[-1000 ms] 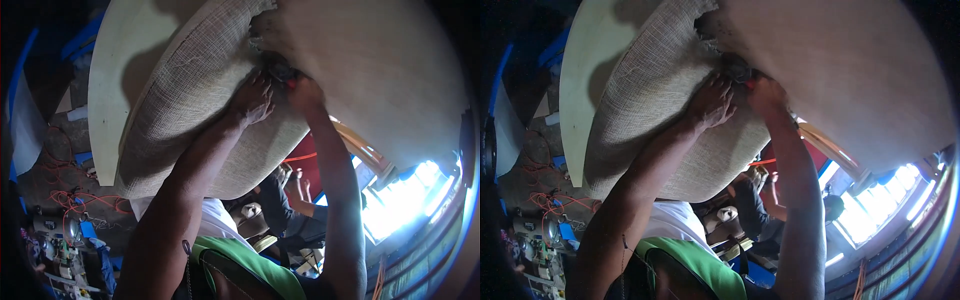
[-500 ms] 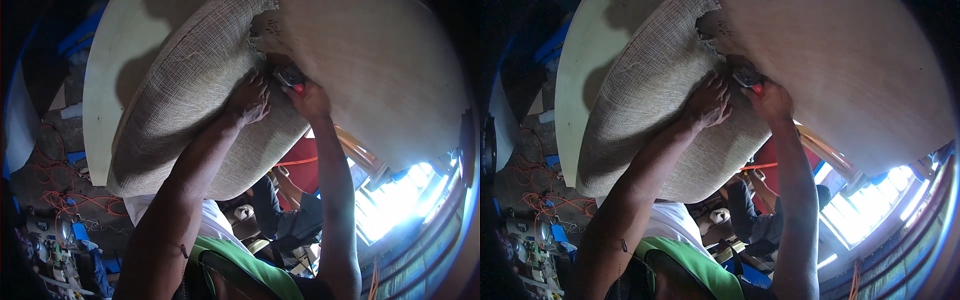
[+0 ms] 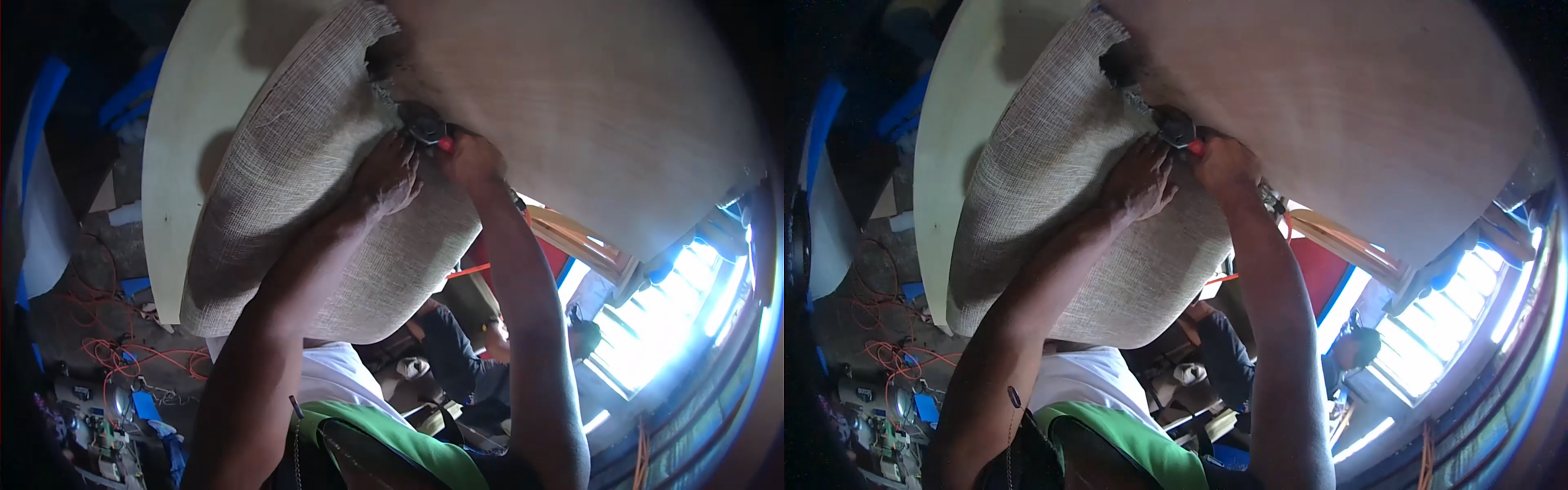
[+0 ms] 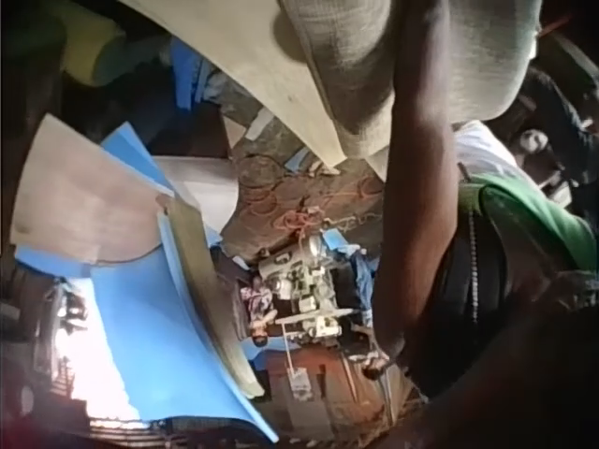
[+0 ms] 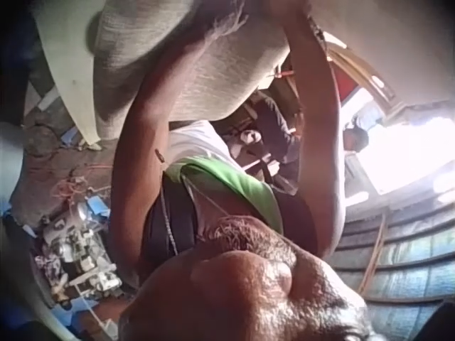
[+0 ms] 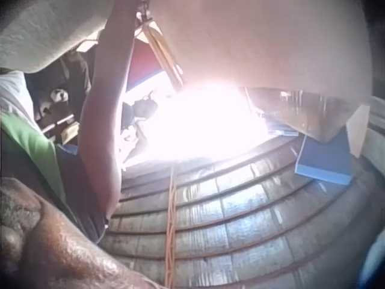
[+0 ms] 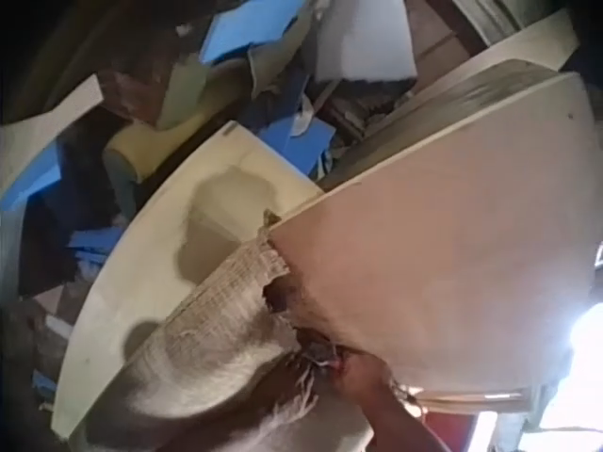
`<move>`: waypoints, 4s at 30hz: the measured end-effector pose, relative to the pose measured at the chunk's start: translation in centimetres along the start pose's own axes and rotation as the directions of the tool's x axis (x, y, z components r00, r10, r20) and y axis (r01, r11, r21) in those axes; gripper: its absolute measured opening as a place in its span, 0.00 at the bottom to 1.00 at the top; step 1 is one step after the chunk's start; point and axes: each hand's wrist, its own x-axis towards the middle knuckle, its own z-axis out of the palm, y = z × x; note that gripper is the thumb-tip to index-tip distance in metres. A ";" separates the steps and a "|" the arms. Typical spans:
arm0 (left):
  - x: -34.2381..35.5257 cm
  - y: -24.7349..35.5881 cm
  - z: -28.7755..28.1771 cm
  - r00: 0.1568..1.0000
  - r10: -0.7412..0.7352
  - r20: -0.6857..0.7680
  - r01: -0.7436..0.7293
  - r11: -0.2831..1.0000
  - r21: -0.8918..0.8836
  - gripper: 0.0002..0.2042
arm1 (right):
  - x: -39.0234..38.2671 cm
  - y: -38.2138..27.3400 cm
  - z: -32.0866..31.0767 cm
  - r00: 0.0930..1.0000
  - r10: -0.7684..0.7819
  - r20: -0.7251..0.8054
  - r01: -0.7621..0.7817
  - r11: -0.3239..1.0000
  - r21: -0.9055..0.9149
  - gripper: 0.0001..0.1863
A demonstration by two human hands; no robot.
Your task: Stapling fabric onto a furniture frame using a pneumatic stapler.
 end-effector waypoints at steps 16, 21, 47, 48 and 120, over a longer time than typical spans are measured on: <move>-0.6 -4.2 -5.5 0.991 -0.028 0.127 -0.010 0.959 0.285 0.32 | 0.2 0.3 -0.1 0.934 -0.183 -0.307 0.293 0.885 0.363 0.24; -0.7 -4.2 -4.5 0.993 -0.034 0.114 -0.005 0.946 0.323 0.33 | 1.4 0.0 2.4 0.889 -0.225 -0.398 0.360 0.881 0.306 0.22; 0.3 -4.3 -3.7 0.994 -0.016 -0.105 0.032 0.988 0.149 0.29 | 2.4 -0.8 3.4 0.950 -0.062 -0.307 0.159 0.940 0.303 0.22; 0.4 -4.4 -4.1 0.995 -0.003 -0.104 0.019 0.988 0.153 0.29 | 2.3 -0.6 3.4 0.955 -0.043 -0.293 0.132 0.948 0.290 0.23; 8.4 0.9 0.3 0.973 -0.216 0.087 0.231 0.854 -0.466 0.16 | -17.7 4.2 38.9 0.817 0.553 -0.163 -0.061 0.365 0.929 0.37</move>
